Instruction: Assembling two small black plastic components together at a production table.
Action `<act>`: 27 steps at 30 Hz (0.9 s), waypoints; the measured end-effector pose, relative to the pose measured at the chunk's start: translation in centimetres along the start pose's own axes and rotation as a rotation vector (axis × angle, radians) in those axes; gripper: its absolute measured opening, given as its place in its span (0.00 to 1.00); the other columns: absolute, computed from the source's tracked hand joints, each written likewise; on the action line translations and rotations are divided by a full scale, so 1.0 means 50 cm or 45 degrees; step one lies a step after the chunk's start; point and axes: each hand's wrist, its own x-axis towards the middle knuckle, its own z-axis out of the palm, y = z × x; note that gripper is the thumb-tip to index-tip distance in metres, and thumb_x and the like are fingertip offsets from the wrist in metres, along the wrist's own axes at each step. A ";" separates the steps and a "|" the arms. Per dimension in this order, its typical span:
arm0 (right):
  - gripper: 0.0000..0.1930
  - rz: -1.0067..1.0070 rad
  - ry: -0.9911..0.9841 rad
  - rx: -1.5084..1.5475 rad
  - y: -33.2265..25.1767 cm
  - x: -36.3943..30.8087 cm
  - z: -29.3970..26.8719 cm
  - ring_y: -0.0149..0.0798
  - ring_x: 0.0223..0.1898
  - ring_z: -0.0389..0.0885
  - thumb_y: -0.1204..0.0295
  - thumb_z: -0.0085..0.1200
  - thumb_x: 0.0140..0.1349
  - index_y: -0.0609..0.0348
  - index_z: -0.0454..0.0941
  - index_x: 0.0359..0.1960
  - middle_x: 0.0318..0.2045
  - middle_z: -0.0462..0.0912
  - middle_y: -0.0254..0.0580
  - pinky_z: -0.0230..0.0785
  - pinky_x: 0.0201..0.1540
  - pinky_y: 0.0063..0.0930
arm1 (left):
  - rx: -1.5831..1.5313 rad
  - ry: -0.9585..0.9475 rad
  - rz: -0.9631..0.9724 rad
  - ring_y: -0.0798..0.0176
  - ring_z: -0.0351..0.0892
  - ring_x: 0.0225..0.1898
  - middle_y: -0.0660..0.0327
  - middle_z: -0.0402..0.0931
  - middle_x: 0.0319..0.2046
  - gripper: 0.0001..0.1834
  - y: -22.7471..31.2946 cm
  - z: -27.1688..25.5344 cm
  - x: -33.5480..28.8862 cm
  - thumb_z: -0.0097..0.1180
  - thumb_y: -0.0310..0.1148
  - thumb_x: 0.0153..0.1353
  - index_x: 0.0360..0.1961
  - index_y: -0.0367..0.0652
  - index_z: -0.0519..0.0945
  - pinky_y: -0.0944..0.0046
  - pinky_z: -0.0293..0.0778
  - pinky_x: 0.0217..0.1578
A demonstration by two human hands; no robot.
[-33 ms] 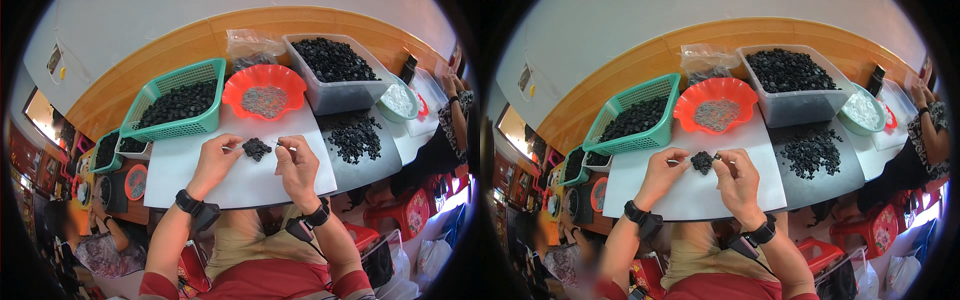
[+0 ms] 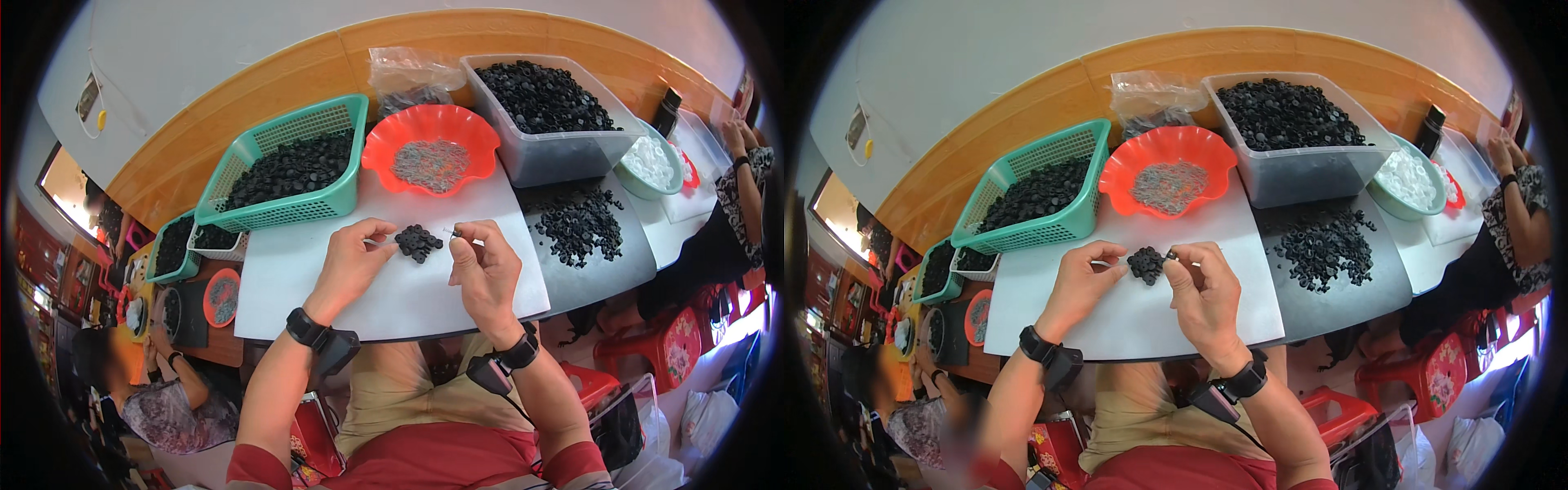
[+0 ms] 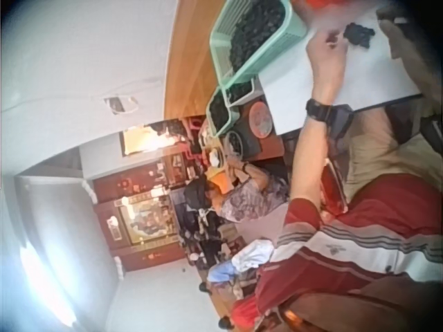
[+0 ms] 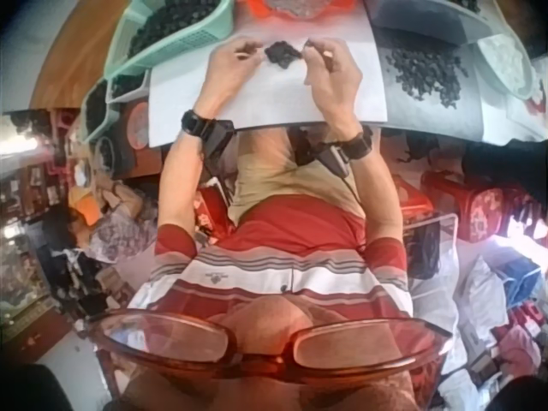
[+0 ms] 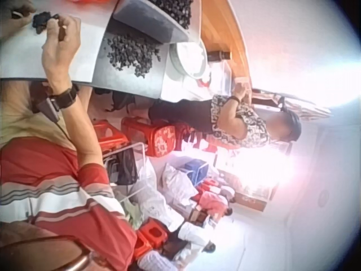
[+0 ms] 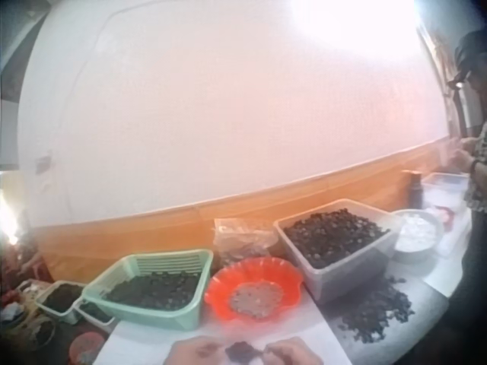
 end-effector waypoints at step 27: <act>0.08 0.033 0.013 0.112 -0.004 -0.002 0.002 0.22 0.26 0.75 0.76 0.58 0.71 0.68 0.77 0.47 0.42 0.76 0.37 0.69 0.24 0.17 | 0.112 -0.070 0.076 0.71 0.82 0.37 0.61 0.86 0.36 0.11 0.066 -0.006 0.051 0.66 0.25 0.61 0.46 0.35 0.86 0.69 0.78 0.40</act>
